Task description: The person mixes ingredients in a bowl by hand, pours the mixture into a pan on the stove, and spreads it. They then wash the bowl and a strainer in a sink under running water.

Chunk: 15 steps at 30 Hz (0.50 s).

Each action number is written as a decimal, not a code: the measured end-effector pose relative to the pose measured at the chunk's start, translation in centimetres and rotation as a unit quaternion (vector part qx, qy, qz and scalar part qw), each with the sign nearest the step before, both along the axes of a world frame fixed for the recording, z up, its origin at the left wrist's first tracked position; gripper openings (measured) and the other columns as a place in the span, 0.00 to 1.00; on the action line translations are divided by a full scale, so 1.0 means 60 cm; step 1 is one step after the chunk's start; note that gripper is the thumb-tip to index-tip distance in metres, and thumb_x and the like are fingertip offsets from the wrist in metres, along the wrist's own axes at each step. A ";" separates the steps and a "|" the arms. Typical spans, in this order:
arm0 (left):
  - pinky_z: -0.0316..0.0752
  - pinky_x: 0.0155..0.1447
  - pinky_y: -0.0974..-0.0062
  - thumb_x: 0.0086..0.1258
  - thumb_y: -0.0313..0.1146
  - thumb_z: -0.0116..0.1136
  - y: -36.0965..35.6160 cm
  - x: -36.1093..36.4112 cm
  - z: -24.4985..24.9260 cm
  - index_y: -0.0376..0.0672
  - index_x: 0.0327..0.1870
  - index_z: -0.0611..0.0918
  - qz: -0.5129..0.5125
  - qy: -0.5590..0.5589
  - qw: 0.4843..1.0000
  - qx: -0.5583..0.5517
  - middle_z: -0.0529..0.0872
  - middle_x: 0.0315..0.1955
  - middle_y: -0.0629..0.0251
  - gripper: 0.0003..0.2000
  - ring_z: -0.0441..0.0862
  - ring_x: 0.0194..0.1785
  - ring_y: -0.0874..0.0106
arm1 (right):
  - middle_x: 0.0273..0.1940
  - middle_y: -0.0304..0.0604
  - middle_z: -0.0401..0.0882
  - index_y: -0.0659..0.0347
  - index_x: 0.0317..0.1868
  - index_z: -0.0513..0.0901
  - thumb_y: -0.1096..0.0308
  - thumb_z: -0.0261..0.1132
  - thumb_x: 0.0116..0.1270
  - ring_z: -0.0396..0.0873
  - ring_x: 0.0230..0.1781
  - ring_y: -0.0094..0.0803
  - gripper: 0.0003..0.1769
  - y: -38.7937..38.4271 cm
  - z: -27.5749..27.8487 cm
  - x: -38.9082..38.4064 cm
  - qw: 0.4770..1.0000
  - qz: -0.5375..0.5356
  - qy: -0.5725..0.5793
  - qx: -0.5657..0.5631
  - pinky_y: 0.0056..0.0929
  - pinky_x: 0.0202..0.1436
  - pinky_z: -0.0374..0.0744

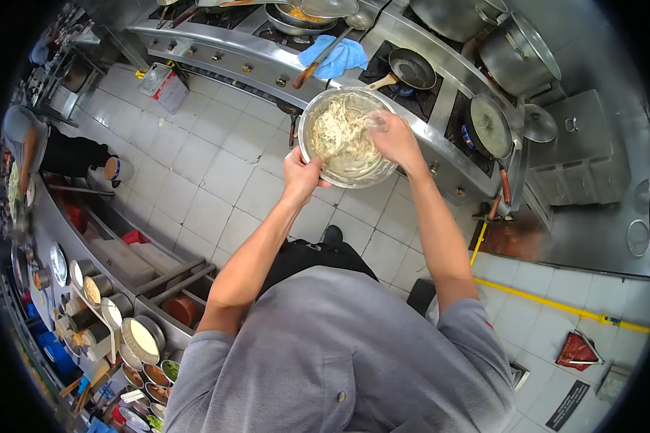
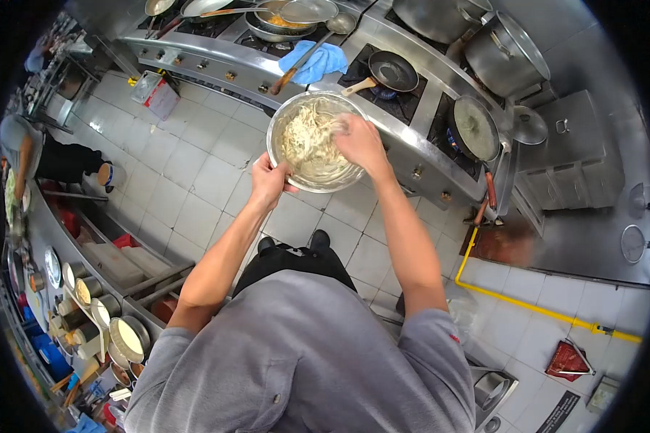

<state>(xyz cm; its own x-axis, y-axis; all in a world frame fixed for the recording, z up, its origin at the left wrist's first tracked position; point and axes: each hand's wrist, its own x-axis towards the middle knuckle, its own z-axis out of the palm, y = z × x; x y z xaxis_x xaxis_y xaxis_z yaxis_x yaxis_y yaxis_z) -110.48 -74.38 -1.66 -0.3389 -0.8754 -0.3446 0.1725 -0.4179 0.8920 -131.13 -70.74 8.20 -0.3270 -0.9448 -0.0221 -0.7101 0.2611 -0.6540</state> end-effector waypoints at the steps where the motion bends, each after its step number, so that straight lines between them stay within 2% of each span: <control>1: 0.83 0.19 0.77 0.62 0.16 0.54 0.000 0.005 0.004 0.29 0.45 0.78 -0.005 -0.004 1.000 -0.005 0.85 0.31 0.58 0.10 0.85 0.22 0.70 | 0.52 0.58 0.86 0.62 0.58 0.85 0.62 0.62 0.66 0.84 0.55 0.51 0.23 -0.011 -0.053 -0.015 0.999 -0.018 -0.027 -0.009 0.39 0.61 0.78; 3: 0.83 0.19 0.77 0.62 0.16 0.55 0.004 0.009 0.012 0.29 0.45 0.78 -0.016 -0.012 1.000 -0.013 0.85 0.31 0.58 0.11 0.85 0.22 0.71 | 0.55 0.59 0.85 0.63 0.60 0.83 0.61 0.59 0.68 0.82 0.60 0.50 0.24 -0.040 -0.161 -0.047 0.995 -0.055 -0.081 -0.026 0.39 0.65 0.76; 4: 0.83 0.19 0.77 0.62 0.16 0.55 0.004 0.008 0.013 0.29 0.45 0.79 -0.023 -0.017 0.999 -0.017 0.85 0.31 0.58 0.11 0.84 0.22 0.71 | 0.58 0.60 0.83 0.66 0.59 0.82 0.58 0.57 0.71 0.80 0.61 0.51 0.24 -0.045 -0.118 0.003 0.994 -0.058 -0.092 -0.016 0.40 0.66 0.75; 7: 0.82 0.18 0.77 0.62 0.16 0.55 -0.001 0.008 0.009 0.30 0.45 0.79 -0.033 -0.025 0.999 -0.033 0.85 0.31 0.59 0.11 0.84 0.22 0.72 | 0.55 0.60 0.83 0.67 0.54 0.83 0.58 0.58 0.70 0.81 0.58 0.53 0.22 -0.092 -0.126 0.047 0.987 0.118 -0.088 0.070 0.43 0.62 0.76; 10: 0.82 0.19 0.77 0.63 0.17 0.55 -0.014 0.030 -0.004 0.30 0.45 0.80 -0.022 -0.032 0.998 -0.056 0.84 0.31 0.61 0.10 0.83 0.22 0.73 | 0.51 0.61 0.84 0.68 0.49 0.83 0.60 0.61 0.68 0.81 0.54 0.55 0.19 -0.112 -0.101 0.060 0.954 0.241 0.010 0.178 0.44 0.60 0.77; 13: 0.81 0.19 0.77 0.64 0.19 0.55 -0.016 0.047 0.005 0.31 0.43 0.80 0.019 -0.029 0.997 -0.067 0.83 0.30 0.62 0.08 0.83 0.22 0.73 | 0.48 0.60 0.84 0.67 0.47 0.84 0.65 0.64 0.64 0.80 0.54 0.56 0.16 -0.078 -0.070 0.043 0.991 0.119 0.043 -0.052 0.46 0.59 0.77; 14: 0.81 0.19 0.76 0.64 0.19 0.55 -0.014 0.050 0.013 0.31 0.43 0.80 0.019 -0.057 0.994 -0.093 0.83 0.30 0.62 0.08 0.83 0.22 0.73 | 0.52 0.58 0.84 0.68 0.53 0.82 0.67 0.65 0.66 0.81 0.55 0.52 0.18 -0.077 -0.106 0.019 0.996 0.066 0.056 -0.037 0.46 0.59 0.79; 15: 0.81 0.20 0.76 0.64 0.20 0.55 -0.012 0.051 0.026 0.31 0.43 0.81 0.017 -0.085 0.989 -0.120 0.84 0.31 0.61 0.08 0.83 0.22 0.73 | 0.54 0.57 0.83 0.68 0.55 0.80 0.66 0.65 0.68 0.82 0.56 0.50 0.19 -0.067 -0.119 0.036 0.997 -0.019 -0.081 0.003 0.45 0.59 0.80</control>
